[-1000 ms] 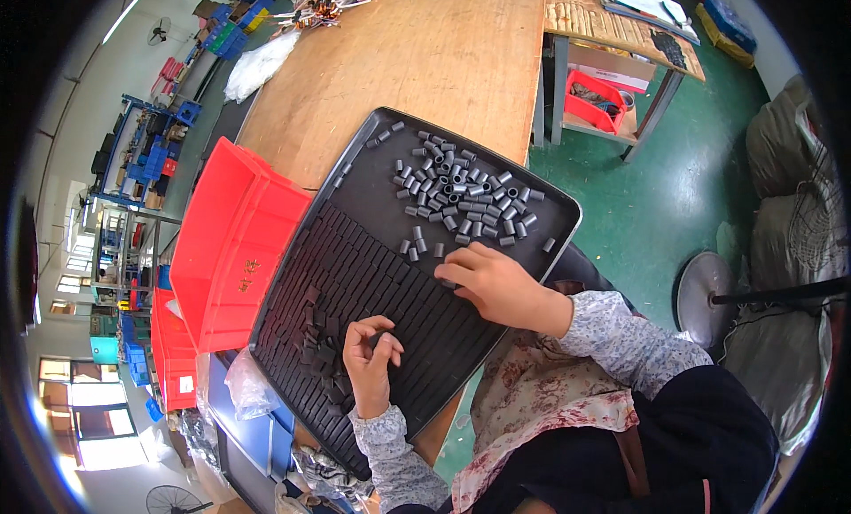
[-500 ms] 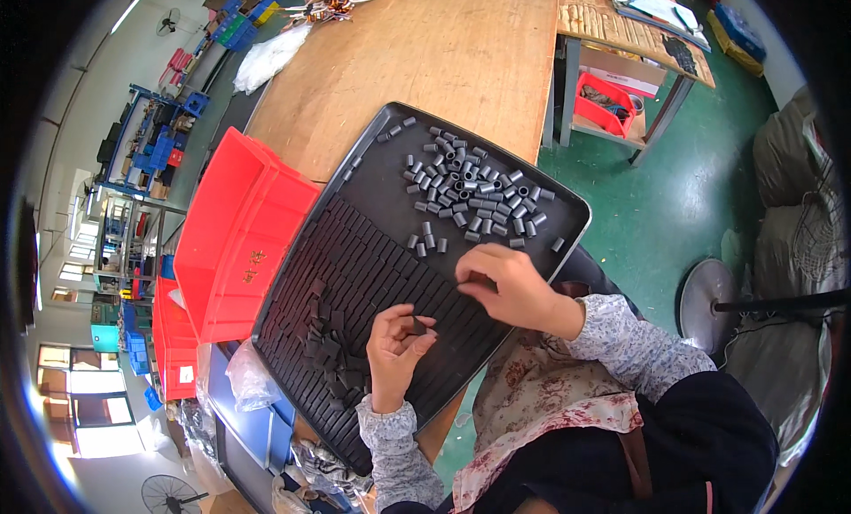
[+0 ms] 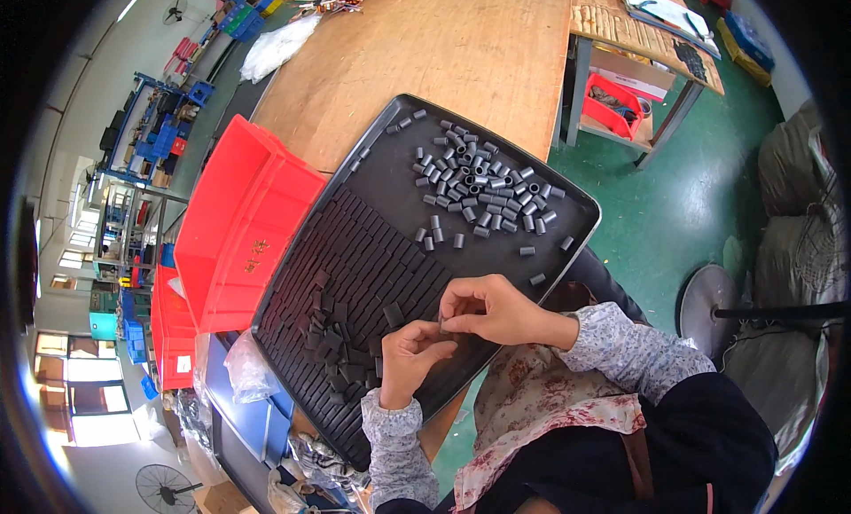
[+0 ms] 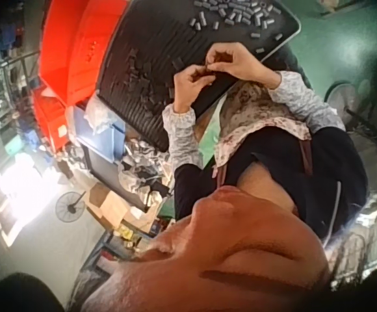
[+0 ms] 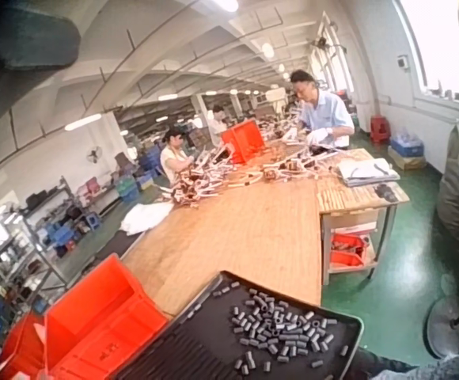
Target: The person sits at a workbench in a factory setting and assembles small black plastic components. They pick up a flat rectangular piece and a cylindrical piece from a black tray, fit them together by hand, and place the assembled unit back onto the tray. This repetitive assembly process continues throughout the video.
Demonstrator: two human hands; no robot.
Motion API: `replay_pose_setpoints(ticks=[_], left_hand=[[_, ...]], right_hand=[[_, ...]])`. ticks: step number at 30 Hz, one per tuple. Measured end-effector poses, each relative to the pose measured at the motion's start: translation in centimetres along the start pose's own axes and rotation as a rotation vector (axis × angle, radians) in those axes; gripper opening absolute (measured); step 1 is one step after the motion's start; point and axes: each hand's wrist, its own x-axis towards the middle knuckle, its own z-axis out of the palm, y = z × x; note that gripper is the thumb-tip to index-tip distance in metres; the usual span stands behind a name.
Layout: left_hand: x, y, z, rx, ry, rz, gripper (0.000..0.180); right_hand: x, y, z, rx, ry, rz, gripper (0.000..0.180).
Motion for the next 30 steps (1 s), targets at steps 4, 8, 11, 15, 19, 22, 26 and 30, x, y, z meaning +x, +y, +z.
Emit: replay_pose_setpoints(ticks=[4,8,11,15,19,22,26,30], left_hand=[[-0.2,-0.1,-0.3,-0.072,-0.01,-0.014,0.025],[0.0,-0.6,0.0,-0.087,-0.045,-0.025,0.025],[0.0,1.0,0.0,0.008,0.105,0.046,0.018],[0.1,2.1,-4.0,0.622,0.576,0.445,0.027],[-1.0,0.8,-8.0,0.982,0.881,0.324,0.049],[-0.9,0.0,-9.1,0.929,0.942,0.272,0.052],[-0.5,0.0,-8.0,1.134,0.746,0.135,0.048],[0.0,0.8,-6.6,0.892,0.645,0.34,0.033]], right_hand=[[0.4,-1.3,-0.7,-0.515,-0.076,-0.491,0.015],[0.1,-0.9,-0.4,-0.521,-0.022,-0.536,0.016],[0.1,-1.0,-0.6,-0.456,0.133,-0.498,0.016],[-0.4,-2.6,-3.0,-0.496,0.332,-0.147,0.012],[-1.8,-3.5,-4.5,-0.796,0.3,-0.081,0.009],[-2.2,-2.3,-4.6,-1.029,0.256,-0.203,0.008],[-1.4,-0.4,-4.7,-1.119,0.127,-0.341,0.013],[-1.4,-0.4,-4.6,-1.082,0.171,-0.344,0.016]])
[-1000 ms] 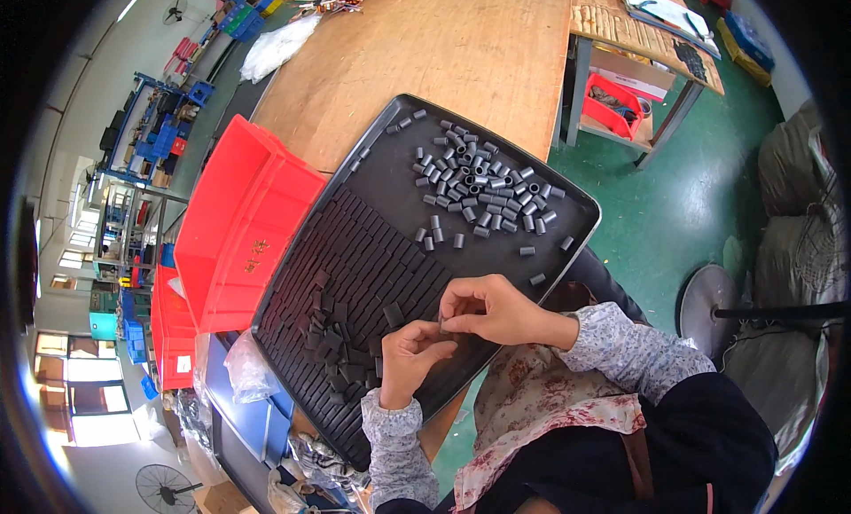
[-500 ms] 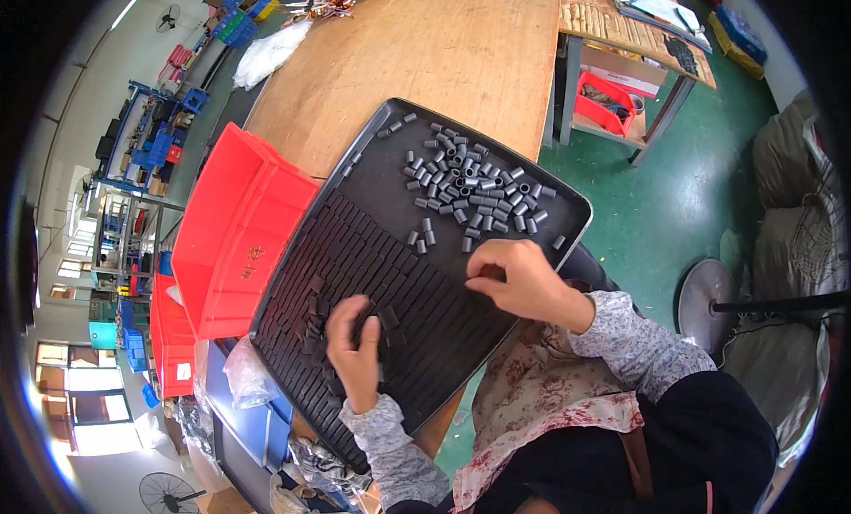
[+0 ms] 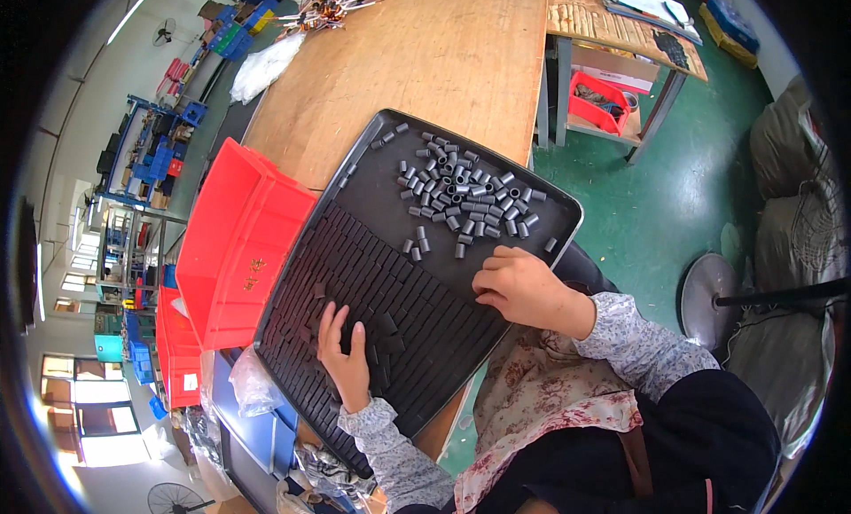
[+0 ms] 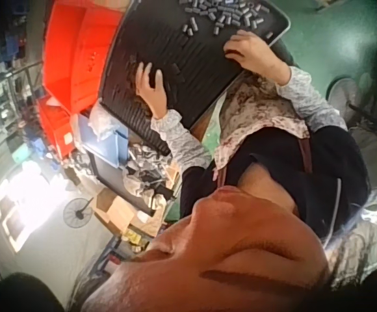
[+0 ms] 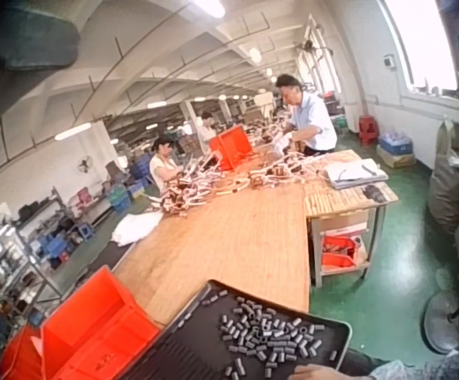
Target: The person sits at a workbench in a factory setting and assembles small black plastic components. They pick up a flat rectangular piece and a cylindrical piece from a black tray, fit them together by hand, and place the assembled unit back onto the tray. This repetitive assembly process continues throughout the video.
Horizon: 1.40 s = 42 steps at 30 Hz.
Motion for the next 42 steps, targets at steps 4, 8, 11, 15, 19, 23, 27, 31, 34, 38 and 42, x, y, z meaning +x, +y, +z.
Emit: replay_pose_setpoints(ticks=[4,8,11,15,19,23,27,31,34,38,42], left_hand=[[-0.5,3.1,1.5,-0.249,-0.151,0.052,0.03],[-1.1,5.3,2.3,-0.334,-0.27,0.103,0.034],[-0.8,5.3,1.6,-0.174,-0.208,0.134,0.041],[-0.8,4.6,1.5,-0.02,-0.113,0.171,0.035],[-0.7,4.8,1.7,-0.043,-0.132,0.17,0.025],[-1.1,4.9,1.6,-0.217,-0.208,0.035,0.021],[-1.9,4.3,2.1,-0.664,-0.259,-0.277,0.014],[-1.6,5.2,1.8,-0.996,-0.311,-0.333,0.014],[-1.9,5.3,1.7,-1.008,-0.37,-0.352,0.015],[-1.9,5.8,2.5,-1.046,-0.392,-0.349,0.019],[-2.5,5.3,2.9,-1.017,-0.484,-0.366,0.027]], right_hand=[[-0.4,0.6,-1.6,-0.134,0.094,0.049,0.026],[-0.7,0.3,-3.2,-0.233,0.081,0.166,0.035],[-0.7,0.3,-3.2,-0.229,0.11,0.224,0.036],[-0.7,0.3,-3.2,-0.276,0.175,0.261,0.033],[-0.7,0.5,-3.1,-0.246,0.063,0.283,0.027],[-0.9,0.8,-2.7,-0.183,-0.058,0.223,0.019],[-0.8,0.1,-3.6,-0.262,-0.025,0.181,0.016],[-1.4,0.9,-5.0,-0.252,-0.146,0.142,0.015],[-1.2,1.2,-5.3,-0.172,-0.23,0.153,0.013],[-0.8,1.3,-4.3,-0.09,-0.131,0.203,0.015],[-0.8,1.2,-4.2,-0.026,-0.127,0.128,0.018]])
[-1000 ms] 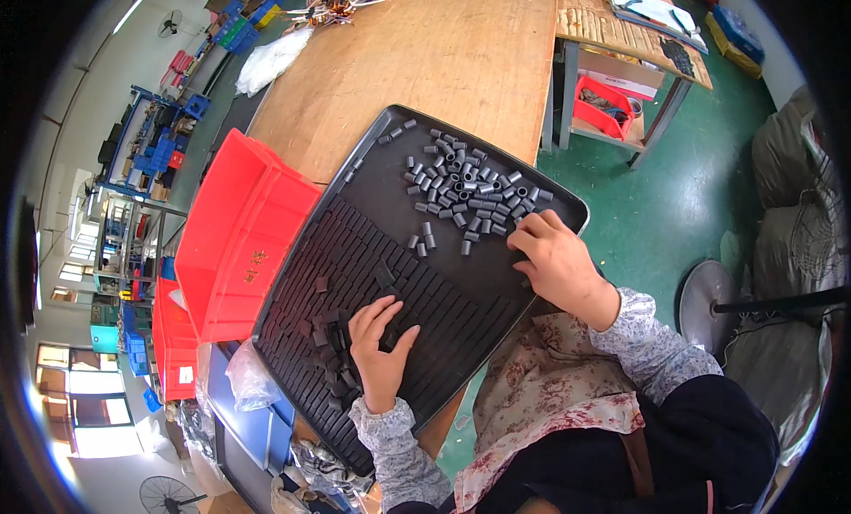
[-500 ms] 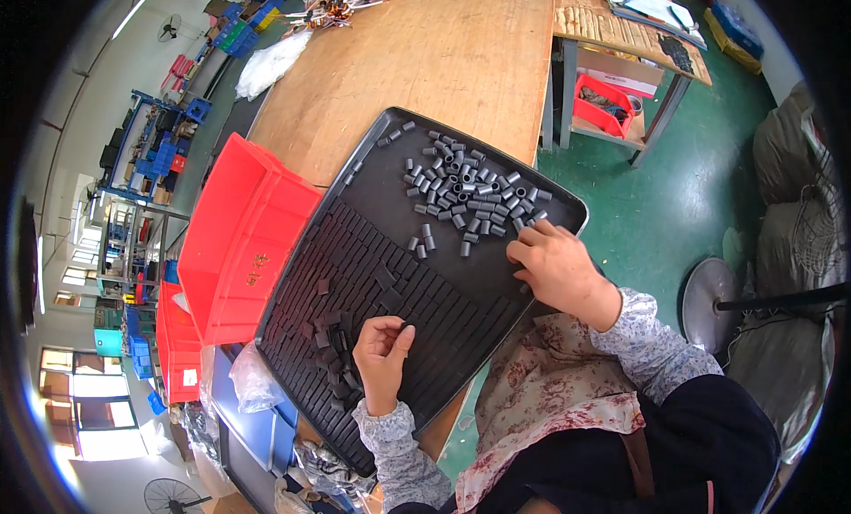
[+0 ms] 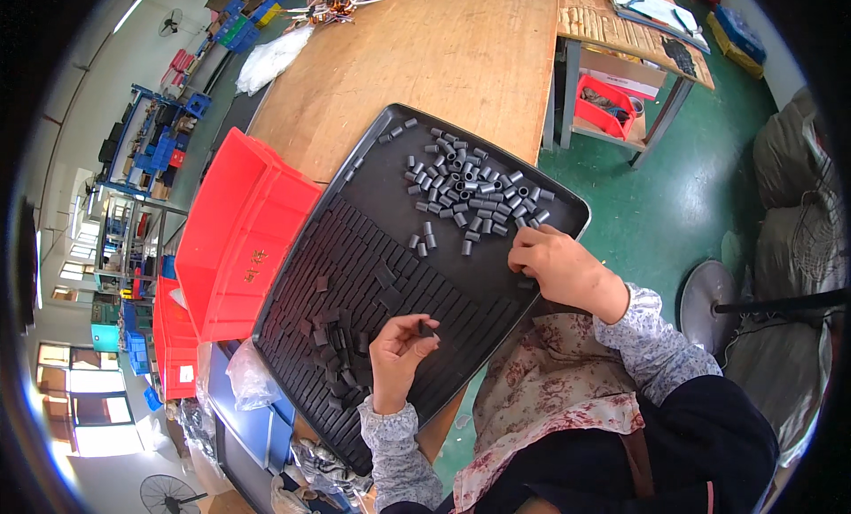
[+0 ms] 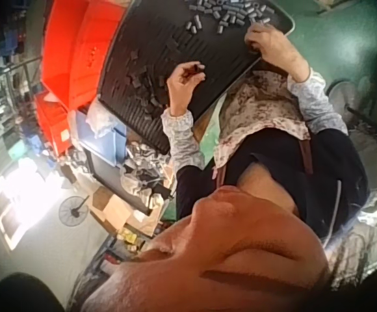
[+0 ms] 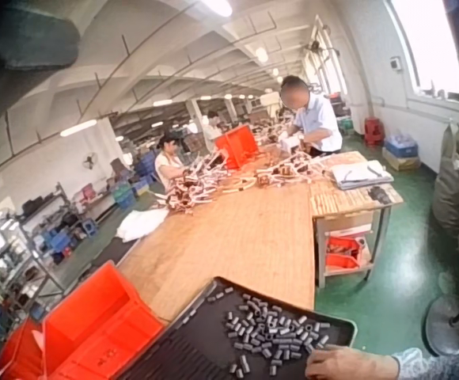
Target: The person sits at a workbench in a factory setting and assembles small black plastic components. They pick up a flat rectangular piece and a cylindrical piece from a black tray, fit them together by hand, and place the assembled unit back onto the tray. This repetitive assembly process continues throughout the video.
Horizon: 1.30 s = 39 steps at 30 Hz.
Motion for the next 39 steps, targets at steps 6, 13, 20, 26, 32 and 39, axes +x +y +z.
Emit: replay_pose_setpoints(ticks=[6,13,20,26,32,39], left_hand=[[-0.3,-0.5,0.2,0.058,-0.084,-0.029,0.016],[-0.2,-0.2,0.5,0.04,-0.076,-0.053,0.022],[-0.2,-0.9,0.9,-0.003,-0.136,-0.065,0.026],[-0.2,-0.9,0.5,0.015,-0.142,-0.066,0.024],[-0.2,-1.3,0.8,0.02,-0.153,-0.08,0.023],[-0.4,-1.0,0.5,-0.039,-0.162,-0.111,0.023]], right_hand=[[0.2,-0.5,-0.9,0.033,-0.241,-0.012,0.021],[0.7,-0.8,0.4,0.113,0.166,0.059,0.017],[1.9,-5.7,3.2,0.736,0.121,-0.146,0.02],[2.1,-5.5,5.0,0.695,0.173,-0.272,0.024],[2.1,-5.9,5.1,0.765,0.126,-0.26,0.026],[2.0,-6.5,4.8,0.726,0.139,-0.314,0.031]])
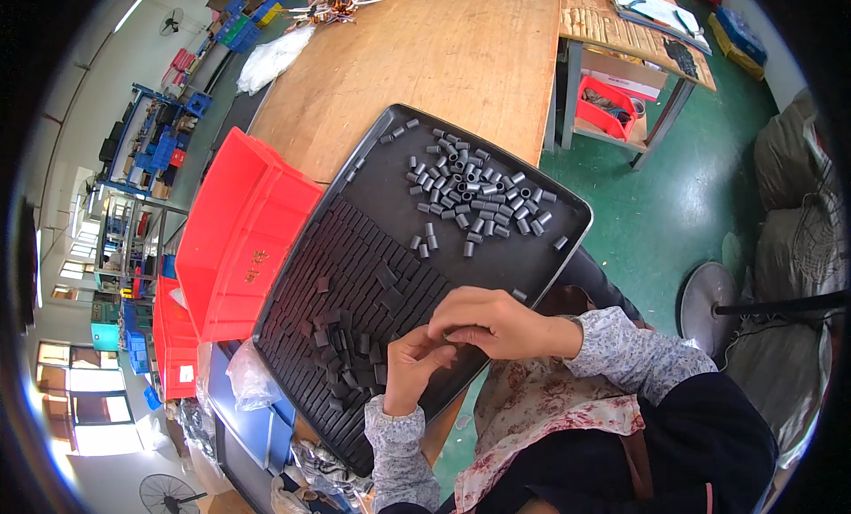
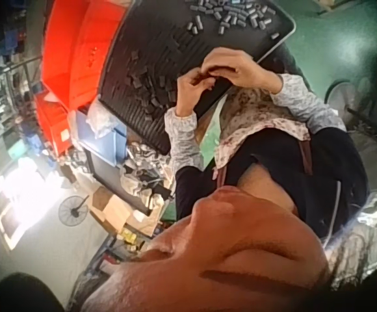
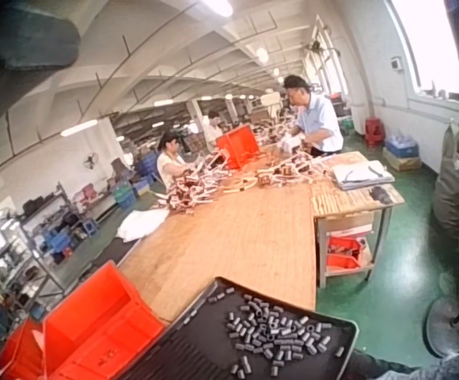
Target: The person sits at a workbench in a factory setting and assembles small black plastic components. They pick up a flat rectangular piece and a cylindrical piece from a black tray, fit them together by hand, and place the assembled unit back onto the tray. This repetitive assembly process continues throughout the video.
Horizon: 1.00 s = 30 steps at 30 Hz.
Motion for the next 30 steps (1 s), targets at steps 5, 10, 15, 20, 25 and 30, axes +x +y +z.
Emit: replay_pose_setpoints(ticks=[5,10,15,20,25,30], left_hand=[[0.0,0.5,0.3,-0.047,0.002,0.019,0.024],[0.0,0.5,0.1,-0.015,-0.003,0.02,0.023],[0.3,2.0,-0.3,0.154,0.21,0.146,0.02],[1.2,2.4,-3.1,0.949,0.581,0.455,0.035],[2.1,1.8,-3.0,1.159,0.558,0.476,0.033],[1.9,1.9,-3.3,1.051,0.517,0.46,0.02]], right_hand=[[-0.2,0.5,-0.6,-0.112,-0.01,-0.066,0.032],[-0.4,0.8,0.0,-0.079,-0.025,-0.088,0.028],[-0.5,0.7,-2.1,0.008,0.274,0.273,0.017],[-0.6,1.6,-4.2,-0.391,0.119,0.423,0.013],[-0.9,3.1,-3.1,-0.639,-0.069,0.172,0.011],[-0.3,3.1,-3.6,-0.683,-0.057,0.126,0.016]])
